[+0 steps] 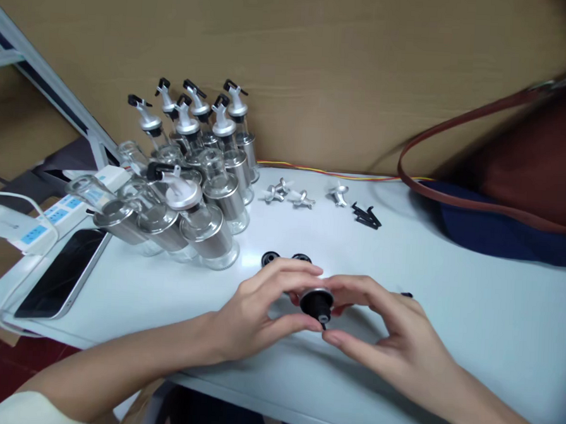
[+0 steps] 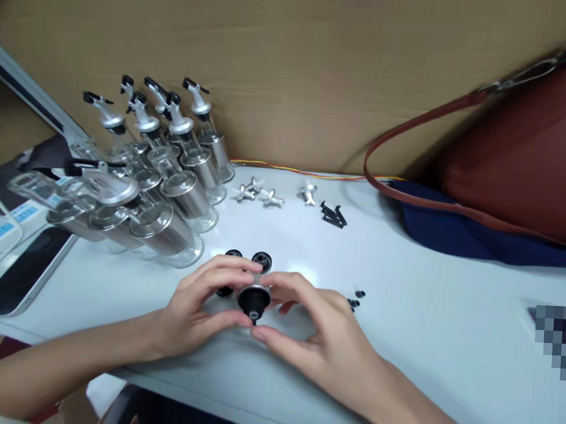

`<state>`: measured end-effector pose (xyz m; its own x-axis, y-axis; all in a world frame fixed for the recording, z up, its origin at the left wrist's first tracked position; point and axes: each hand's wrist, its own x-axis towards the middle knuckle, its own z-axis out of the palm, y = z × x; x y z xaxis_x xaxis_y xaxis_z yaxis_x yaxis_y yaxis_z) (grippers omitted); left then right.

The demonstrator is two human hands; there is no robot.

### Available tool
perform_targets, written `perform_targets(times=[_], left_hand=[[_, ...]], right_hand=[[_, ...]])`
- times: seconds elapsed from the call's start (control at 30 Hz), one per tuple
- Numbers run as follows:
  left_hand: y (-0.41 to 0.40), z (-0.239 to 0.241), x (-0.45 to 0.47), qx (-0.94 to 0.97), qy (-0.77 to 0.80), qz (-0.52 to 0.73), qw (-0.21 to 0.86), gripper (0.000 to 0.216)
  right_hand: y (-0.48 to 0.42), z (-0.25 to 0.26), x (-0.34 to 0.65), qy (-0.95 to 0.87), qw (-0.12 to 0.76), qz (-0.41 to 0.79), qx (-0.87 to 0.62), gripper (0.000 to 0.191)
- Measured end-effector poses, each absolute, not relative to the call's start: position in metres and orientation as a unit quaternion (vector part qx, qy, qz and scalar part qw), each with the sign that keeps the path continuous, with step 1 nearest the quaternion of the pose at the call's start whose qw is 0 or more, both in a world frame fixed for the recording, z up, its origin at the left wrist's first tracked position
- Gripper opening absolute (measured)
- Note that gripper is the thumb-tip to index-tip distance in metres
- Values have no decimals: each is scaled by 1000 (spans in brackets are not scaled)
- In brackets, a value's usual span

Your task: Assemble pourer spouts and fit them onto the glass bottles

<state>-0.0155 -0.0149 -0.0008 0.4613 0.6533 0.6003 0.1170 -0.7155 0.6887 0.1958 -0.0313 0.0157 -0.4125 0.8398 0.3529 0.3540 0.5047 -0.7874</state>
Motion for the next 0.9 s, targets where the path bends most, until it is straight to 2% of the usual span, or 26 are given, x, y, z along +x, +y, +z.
perform_targets(times=[0.1,0.27,0.43,0.53,0.6,0.73,0.83,0.9], left_hand=[[-16,-2,-16,819,211,471,253,32],[-16,-1,-14,841,194,472,180,25],[-15,24,-30,860,189,472,44,22],[-12,40,-59,751,266,596,-100,37],[-6,44,-79,638,339,676,-144,46],[11,37,-109,574,508,640,-57,50],[20,27,-118,555,531,638,42,46],[18,25,-119,533,526,660,60,44]], right_hand=[[-33,16,194,-755,385,357,-392,23],[-29,20,191,-723,378,439,-376,24],[-27,25,194,-726,429,370,-391,16],[-25,22,198,-721,472,334,-381,16],[-24,19,201,-723,492,318,-366,18],[-24,21,203,-753,490,271,-346,26],[-27,27,203,-781,483,219,-330,30],[-27,29,204,-781,495,203,-322,26]])
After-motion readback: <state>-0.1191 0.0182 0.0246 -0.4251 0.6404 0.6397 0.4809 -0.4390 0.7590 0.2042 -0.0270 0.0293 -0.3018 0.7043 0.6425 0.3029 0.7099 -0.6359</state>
